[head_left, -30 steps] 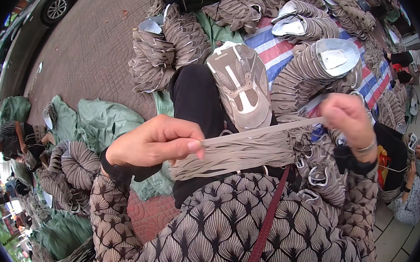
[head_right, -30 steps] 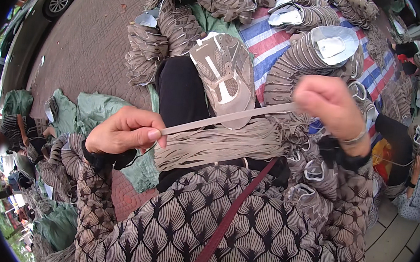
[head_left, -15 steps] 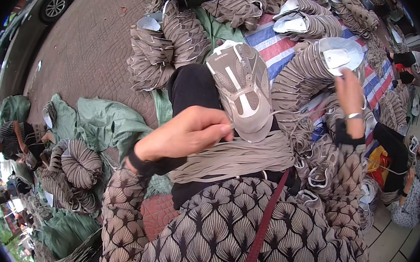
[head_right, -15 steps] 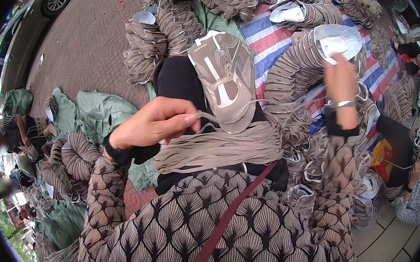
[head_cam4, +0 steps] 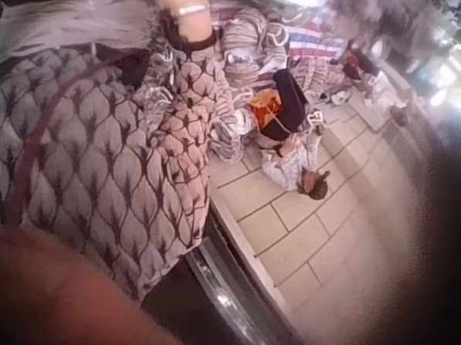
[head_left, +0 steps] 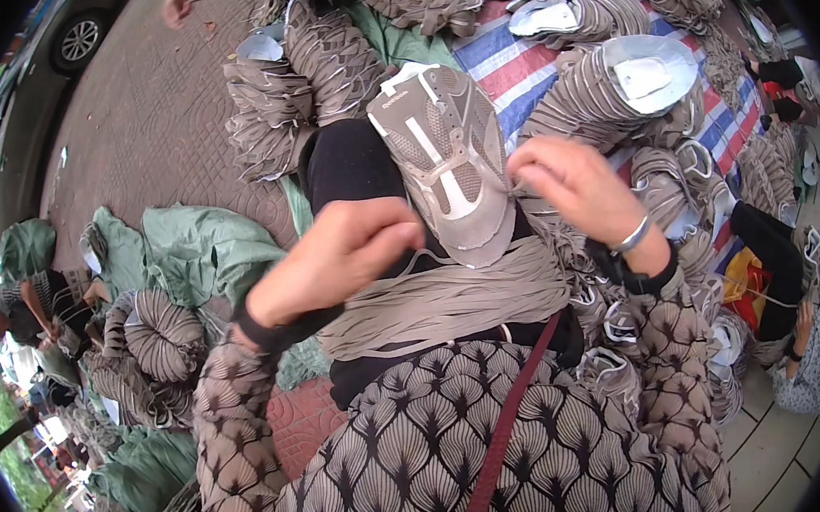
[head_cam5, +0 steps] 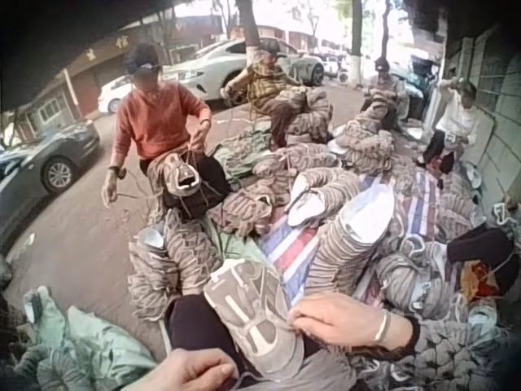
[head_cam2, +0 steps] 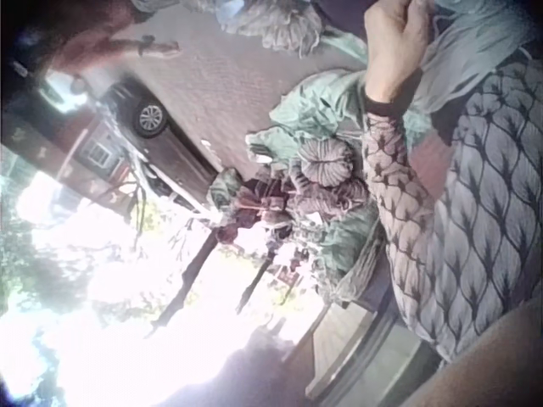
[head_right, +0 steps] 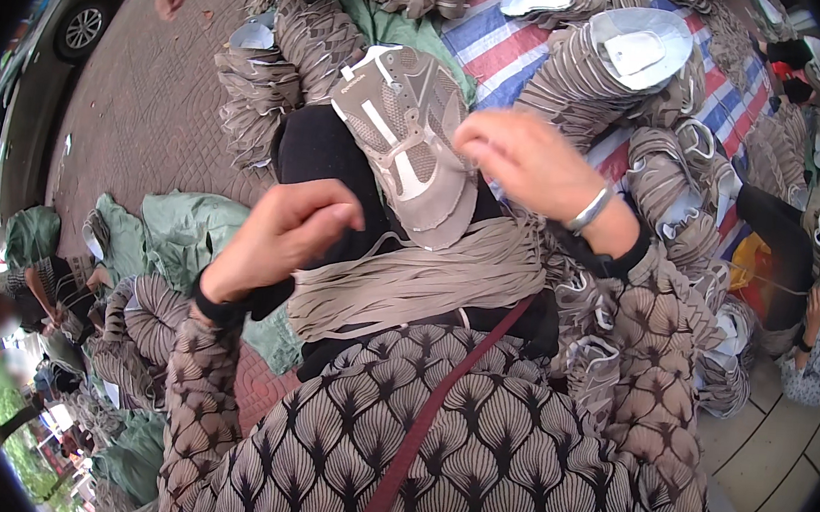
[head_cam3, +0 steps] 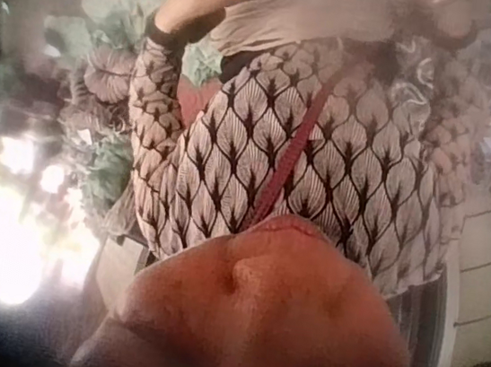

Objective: Lacing a pair of athletic shoes.

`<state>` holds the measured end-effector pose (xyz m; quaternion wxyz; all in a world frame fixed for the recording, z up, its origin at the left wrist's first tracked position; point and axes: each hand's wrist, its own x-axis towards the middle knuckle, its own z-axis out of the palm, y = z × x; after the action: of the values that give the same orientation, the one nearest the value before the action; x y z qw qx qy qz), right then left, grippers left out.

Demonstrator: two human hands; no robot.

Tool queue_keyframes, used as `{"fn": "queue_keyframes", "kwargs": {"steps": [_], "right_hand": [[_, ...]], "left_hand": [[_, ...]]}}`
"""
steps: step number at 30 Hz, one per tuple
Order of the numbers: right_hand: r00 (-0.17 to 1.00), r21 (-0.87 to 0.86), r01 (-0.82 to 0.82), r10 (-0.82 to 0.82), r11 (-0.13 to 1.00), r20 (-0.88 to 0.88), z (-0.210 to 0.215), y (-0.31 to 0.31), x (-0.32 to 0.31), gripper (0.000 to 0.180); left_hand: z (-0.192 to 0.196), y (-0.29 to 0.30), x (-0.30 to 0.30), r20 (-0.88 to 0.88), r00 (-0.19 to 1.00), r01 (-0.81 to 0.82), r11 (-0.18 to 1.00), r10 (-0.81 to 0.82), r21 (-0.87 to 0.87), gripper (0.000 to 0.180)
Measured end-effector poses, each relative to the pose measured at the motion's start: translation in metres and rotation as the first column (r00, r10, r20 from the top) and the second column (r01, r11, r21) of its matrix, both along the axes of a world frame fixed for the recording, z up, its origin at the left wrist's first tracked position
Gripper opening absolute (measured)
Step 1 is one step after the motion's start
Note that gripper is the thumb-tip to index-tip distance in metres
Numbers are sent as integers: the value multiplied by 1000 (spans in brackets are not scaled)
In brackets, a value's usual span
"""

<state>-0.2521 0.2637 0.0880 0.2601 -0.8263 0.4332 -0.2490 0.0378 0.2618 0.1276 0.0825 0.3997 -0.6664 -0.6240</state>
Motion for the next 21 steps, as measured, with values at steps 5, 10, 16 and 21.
{"fn": "queue_keyframes", "kwargs": {"steps": [5,10,16,21], "right_hand": [[804,454,188,-402,871,439,-23,-6,-5,12],[597,545,435,-682,717,421,-89,-8,-89,10],[621,569,558,-759,605,197,-166,-7,-129,8],[737,565,580,-673,587,-58,-244,-31,-119,10]], "left_hand": [[-21,0,-14,12,999,-29,882,39,-470,14],[-29,-5,-1,79,981,-133,912,177,-387,13],[-50,-15,16,97,906,-303,792,412,-529,10],[-70,-17,19,176,870,-323,802,461,-502,10]]}}
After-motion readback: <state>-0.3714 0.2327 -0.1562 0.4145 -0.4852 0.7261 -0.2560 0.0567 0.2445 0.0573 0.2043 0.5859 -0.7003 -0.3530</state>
